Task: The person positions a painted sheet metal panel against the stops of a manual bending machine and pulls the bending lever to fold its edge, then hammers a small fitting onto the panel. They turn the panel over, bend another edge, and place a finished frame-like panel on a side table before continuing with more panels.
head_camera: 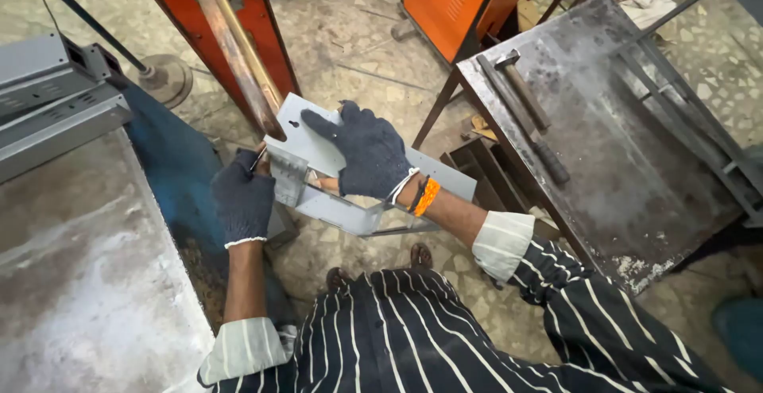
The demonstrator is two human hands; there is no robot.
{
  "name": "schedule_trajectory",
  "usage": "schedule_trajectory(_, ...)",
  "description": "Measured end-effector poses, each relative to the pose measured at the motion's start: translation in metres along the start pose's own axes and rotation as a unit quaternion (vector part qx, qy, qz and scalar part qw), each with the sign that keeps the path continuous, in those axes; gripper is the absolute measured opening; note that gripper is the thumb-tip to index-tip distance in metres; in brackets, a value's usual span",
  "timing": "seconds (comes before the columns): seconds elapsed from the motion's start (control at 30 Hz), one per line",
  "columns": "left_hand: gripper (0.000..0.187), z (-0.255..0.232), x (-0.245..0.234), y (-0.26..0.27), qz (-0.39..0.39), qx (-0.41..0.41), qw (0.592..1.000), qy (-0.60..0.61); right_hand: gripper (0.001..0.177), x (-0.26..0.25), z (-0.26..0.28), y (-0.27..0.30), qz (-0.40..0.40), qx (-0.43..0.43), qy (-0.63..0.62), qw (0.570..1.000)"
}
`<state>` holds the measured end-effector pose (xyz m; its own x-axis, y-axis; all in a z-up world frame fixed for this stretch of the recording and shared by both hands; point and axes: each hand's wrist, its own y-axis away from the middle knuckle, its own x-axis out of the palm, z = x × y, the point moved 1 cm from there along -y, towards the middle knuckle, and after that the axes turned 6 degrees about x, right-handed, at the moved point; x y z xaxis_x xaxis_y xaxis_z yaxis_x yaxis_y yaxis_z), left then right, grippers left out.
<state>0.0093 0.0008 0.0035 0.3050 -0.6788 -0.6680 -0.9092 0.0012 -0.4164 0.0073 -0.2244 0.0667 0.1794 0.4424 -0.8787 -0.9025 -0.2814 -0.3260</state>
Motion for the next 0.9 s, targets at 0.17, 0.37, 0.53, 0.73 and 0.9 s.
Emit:
schedule_trajectory(0.17, 0.026, -0.009, -0.004, 0.002, -0.015, 0.031, 0.999, 0.02, 0.093, 0.0, 0.0, 0.002, 0.003, -0.003, -0.001, 1.0)
schedule_trajectory(0.37, 0.029, 0.001, 0.011, 0.004, 0.017, 0.002, 0.984, 0.179, 0.096, 0.0, 0.002, 0.001, 0.036, 0.009, 0.006, 0.999)
schedule_trajectory(0.53, 0.032, 0.009, 0.017, -0.002, 0.06, -0.092, 0.955, 0.274, 0.096, -0.006, 0.006, -0.001, 0.048, 0.021, -0.006, 0.999)
schedule_trajectory(0.73, 0.033, 0.012, 0.02, -0.002, 0.019, -0.002, 0.981, 0.193, 0.096, -0.006, 0.004, -0.003, 0.048, 0.023, -0.006, 0.999)
schedule_trajectory(0.9, 0.034, -0.015, 0.007, -0.007, 0.023, -0.034, 0.968, 0.249, 0.097, -0.007, 0.008, -0.003, 0.075, 0.04, -0.001, 0.996)
